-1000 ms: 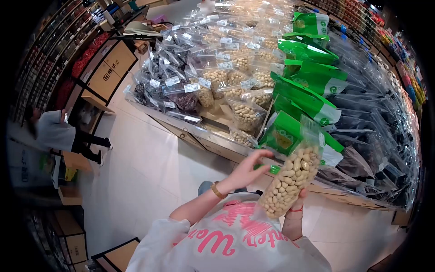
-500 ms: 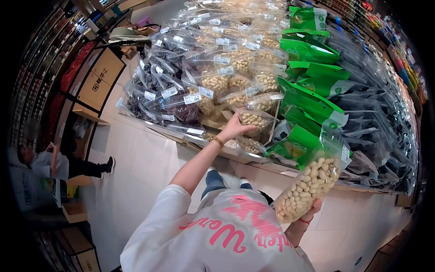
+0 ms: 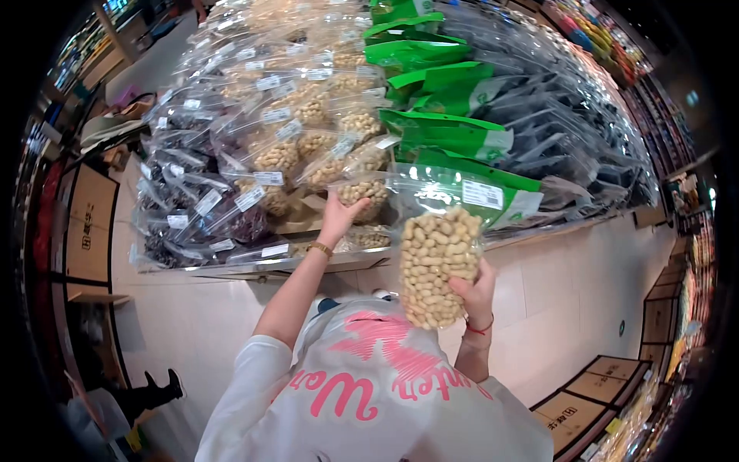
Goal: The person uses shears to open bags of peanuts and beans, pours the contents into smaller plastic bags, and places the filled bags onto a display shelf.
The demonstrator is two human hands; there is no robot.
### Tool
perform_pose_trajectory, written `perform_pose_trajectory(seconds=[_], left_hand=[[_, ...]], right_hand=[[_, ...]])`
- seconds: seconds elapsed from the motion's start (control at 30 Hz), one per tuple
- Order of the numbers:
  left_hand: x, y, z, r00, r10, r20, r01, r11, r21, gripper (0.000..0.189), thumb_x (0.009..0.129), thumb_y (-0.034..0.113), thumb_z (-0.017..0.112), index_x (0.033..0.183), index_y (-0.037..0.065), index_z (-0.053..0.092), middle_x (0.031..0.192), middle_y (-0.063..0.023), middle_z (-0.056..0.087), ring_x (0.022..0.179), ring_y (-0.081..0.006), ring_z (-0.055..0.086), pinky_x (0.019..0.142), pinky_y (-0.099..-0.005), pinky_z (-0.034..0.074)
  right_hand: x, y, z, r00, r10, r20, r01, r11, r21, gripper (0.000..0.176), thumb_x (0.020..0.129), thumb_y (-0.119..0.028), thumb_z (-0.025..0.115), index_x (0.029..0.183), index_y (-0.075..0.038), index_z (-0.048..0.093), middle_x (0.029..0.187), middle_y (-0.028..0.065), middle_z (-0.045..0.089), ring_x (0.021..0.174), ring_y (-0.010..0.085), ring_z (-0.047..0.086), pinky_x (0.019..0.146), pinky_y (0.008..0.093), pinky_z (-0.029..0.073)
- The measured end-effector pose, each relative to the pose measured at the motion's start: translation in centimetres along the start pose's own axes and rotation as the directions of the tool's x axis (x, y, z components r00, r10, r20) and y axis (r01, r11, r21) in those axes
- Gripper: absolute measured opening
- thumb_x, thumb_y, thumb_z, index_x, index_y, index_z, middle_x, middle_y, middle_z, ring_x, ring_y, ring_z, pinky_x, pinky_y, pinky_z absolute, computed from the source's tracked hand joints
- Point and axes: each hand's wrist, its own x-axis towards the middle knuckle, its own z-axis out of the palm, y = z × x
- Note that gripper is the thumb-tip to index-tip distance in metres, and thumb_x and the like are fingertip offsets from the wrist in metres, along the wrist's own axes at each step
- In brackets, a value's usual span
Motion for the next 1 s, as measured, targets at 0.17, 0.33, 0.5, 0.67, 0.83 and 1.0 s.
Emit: perform_pose_trajectory(seconds=[0.17, 0.33, 0.5, 0.67, 0.83, 1.0], left_hand=[[-3.5, -2.4, -1.0, 0.937, 0.18, -0.298, -0.101, 0.96, 0.261, 0.067, 0.081, 0.02, 0.068, 0.131, -0.001, 0.03, 0.131, -0.0178, 0.039, 0.114, -0.0221, 0.048, 0.095, -0.0332, 0.04], [-10.0, 6.1, 1.3, 0.994, -0.042, 0.097, 0.082, 0.884, -0.461, 0.064, 0.086, 0.027, 0.06, 0.137, 0.004, 0.028, 0.14, -0.0148, 0.032, 0.124, -0.0231, 0.039, 0.099, -0.0356, 0.036], [-10.2, 7.7, 1.8, 0.941, -0.149, 0.304, 0.318, 0.696, -0.644, 0.054, 0.088, 0.027, 0.058, 0.129, 0.0, 0.035, 0.123, -0.0109, 0.05, 0.11, -0.016, 0.05, 0.09, -0.0295, 0.044], [-9.7, 8.9, 0.7, 0.981, -0.136, 0.141, 0.195, 0.755, -0.626, 0.047, 0.09, 0.028, 0.056, 0.123, 0.0, 0.039, 0.116, -0.0093, 0.054, 0.102, -0.0137, 0.055, 0.086, -0.0282, 0.046], [-8.5, 9.0, -0.7, 0.993, -0.118, 0.007, 0.088, 0.703, -0.705, 0.043, 0.093, 0.03, 0.05, 0.123, 0.001, 0.04, 0.116, -0.0093, 0.054, 0.102, -0.015, 0.056, 0.085, -0.0291, 0.048], [-7.2, 8.2, -3.1, 0.983, -0.095, -0.158, -0.034, 0.748, -0.663, 0.044, 0.095, 0.033, 0.046, 0.125, 0.002, 0.039, 0.117, -0.0095, 0.054, 0.104, -0.0162, 0.056, 0.086, -0.0293, 0.048]], right_hand=[[0.9, -0.2, 2.7, 0.993, -0.063, 0.101, 0.055, 0.995, 0.087, 0.052, 0.069, -0.018, 0.077, 0.108, 0.007, 0.053, 0.098, 0.0119, 0.063, 0.088, 0.0149, 0.06, 0.078, 0.0282, 0.049], [2.3, -1.4, 5.5, 0.986, -0.011, 0.165, 0.032, 0.992, -0.126, 0.047, 0.073, -0.014, 0.073, 0.11, 0.007, 0.053, 0.096, 0.0104, 0.064, 0.085, 0.013, 0.061, 0.075, 0.0269, 0.049], [3.8, -1.6, 7.3, 0.98, 0.018, 0.198, 0.017, 0.985, -0.174, 0.03, 0.083, -0.013, 0.063, 0.104, 0.007, 0.057, 0.092, 0.0109, 0.066, 0.081, 0.0101, 0.06, 0.071, 0.0249, 0.05], [5.0, -2.0, 5.1, 0.998, -0.001, 0.069, 0.02, 0.959, -0.282, 0.026, 0.089, -0.017, 0.056, 0.096, 0.008, 0.059, 0.074, 0.0109, 0.064, 0.067, 0.0113, 0.06, 0.059, 0.0224, 0.048], [4.7, -2.6, 0.5, 0.995, 0.1, 0.013, -0.101, 0.992, 0.069, 0.025, 0.092, -0.014, 0.048, 0.078, 0.006, 0.058, 0.058, 0.0084, 0.058, 0.046, 0.0095, 0.054, 0.04, 0.0191, 0.038], [2.5, 4.5, -8.7, 0.753, 0.033, 0.658, -0.504, 0.671, 0.544, 0.041, 0.09, -0.029, 0.046, 0.062, 0.002, 0.048, 0.034, -0.0029, 0.04, 0.026, 0.0045, 0.031, 0.026, 0.0215, 0.02]])
